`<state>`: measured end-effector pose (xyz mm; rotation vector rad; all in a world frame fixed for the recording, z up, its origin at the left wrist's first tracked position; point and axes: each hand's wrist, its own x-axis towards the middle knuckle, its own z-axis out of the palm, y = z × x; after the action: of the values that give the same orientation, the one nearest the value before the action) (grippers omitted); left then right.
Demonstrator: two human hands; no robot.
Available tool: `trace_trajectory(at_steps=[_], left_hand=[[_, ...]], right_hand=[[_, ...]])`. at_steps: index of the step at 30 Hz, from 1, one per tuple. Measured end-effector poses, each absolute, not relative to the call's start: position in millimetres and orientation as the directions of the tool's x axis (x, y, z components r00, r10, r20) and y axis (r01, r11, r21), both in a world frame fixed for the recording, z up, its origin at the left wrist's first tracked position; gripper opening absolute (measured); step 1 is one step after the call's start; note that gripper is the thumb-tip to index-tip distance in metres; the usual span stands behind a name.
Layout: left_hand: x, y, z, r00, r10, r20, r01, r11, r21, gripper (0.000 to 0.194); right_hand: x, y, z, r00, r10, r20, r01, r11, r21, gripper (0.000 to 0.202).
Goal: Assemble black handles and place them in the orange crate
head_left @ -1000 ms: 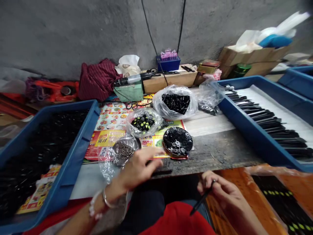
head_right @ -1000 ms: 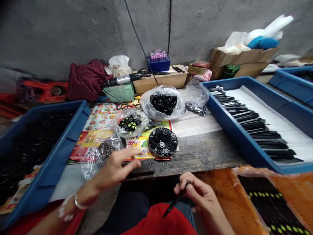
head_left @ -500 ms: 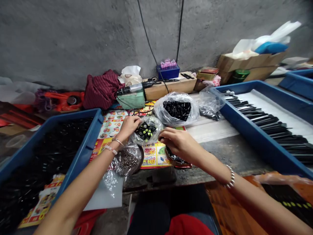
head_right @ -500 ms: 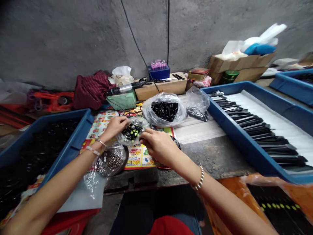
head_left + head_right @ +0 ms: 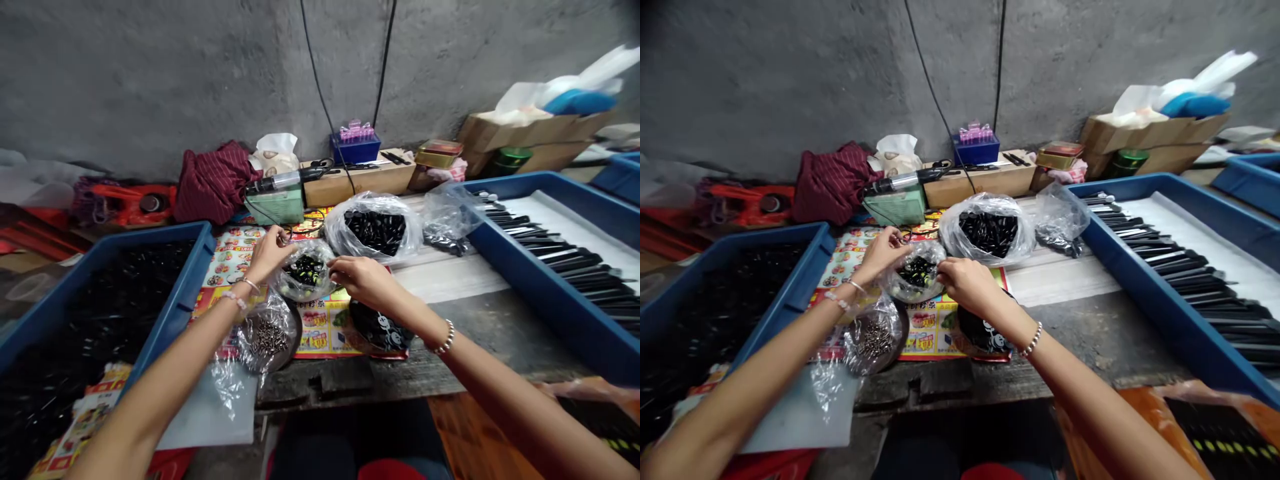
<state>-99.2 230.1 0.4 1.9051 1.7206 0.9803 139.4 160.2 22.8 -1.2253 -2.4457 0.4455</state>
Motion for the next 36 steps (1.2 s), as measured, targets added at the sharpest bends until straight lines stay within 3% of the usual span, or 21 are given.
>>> trace_trajectory(at_steps=[3, 5, 9, 12, 16, 26, 28, 30, 33, 36], left_hand=[[-103, 217, 10, 0.079, 0.925, 0.372, 0.759, -0.298, 0.579, 0.012], [-103, 209, 15, 0.164, 0.910, 0.381, 0.773, -0.359, 0.523, 0.011], [-108, 198, 17, 0.366, 0.894, 0.258, 0.762, -0.447, 0.469, 0.020], [-117, 195, 15, 0.465, 0.872, 0.153, 0.739, -0.478, 0.475, 0.050], [-128, 198, 10, 0.501, 0.863, 0.060, 0.719, -0.454, 0.527, 0.066], [-139, 214, 3, 0.507, 0.858, 0.082, 0.724, -0.476, 0.500, 0.059], [-136, 207, 8, 0.513, 0.849, 0.128, 0.738, -0.512, 0.440, 0.047], [-126, 195, 16, 0.494, 0.839, 0.228, 0.757, -0.545, 0.362, 0.033], [-96, 168, 34, 0.511, 0.788, 0.343, 0.737, -0.607, 0.295, 0.021], [-54, 141, 44, 0.668, 0.669, 0.326, 0.597, -0.744, 0.300, 0.019]], right_hand=[[142, 160, 23, -0.545, 0.813, 0.205, 0.690, 0.573, -0.442, 0.017], [145, 161, 24, -0.540, 0.812, 0.221, 0.685, 0.577, -0.444, 0.017], [150, 162, 26, -0.535, 0.823, 0.190, 0.726, 0.563, -0.394, 0.018], [152, 163, 29, -0.524, 0.846, 0.102, 0.789, 0.527, -0.316, 0.018], [151, 165, 31, -0.492, 0.870, 0.024, 0.841, 0.482, -0.246, 0.019], [147, 170, 33, -0.486, 0.873, 0.029, 0.832, 0.473, -0.291, 0.018], [152, 167, 36, -0.501, 0.863, 0.065, 0.803, 0.491, -0.338, 0.018], [161, 160, 40, -0.489, 0.858, 0.160, 0.723, 0.501, -0.475, 0.017], [179, 134, 47, -0.371, 0.875, 0.309, 0.430, 0.458, -0.778, 0.019], [201, 89, 44, -0.270, 0.936, 0.224, 0.101, 0.258, -0.961, 0.026]])
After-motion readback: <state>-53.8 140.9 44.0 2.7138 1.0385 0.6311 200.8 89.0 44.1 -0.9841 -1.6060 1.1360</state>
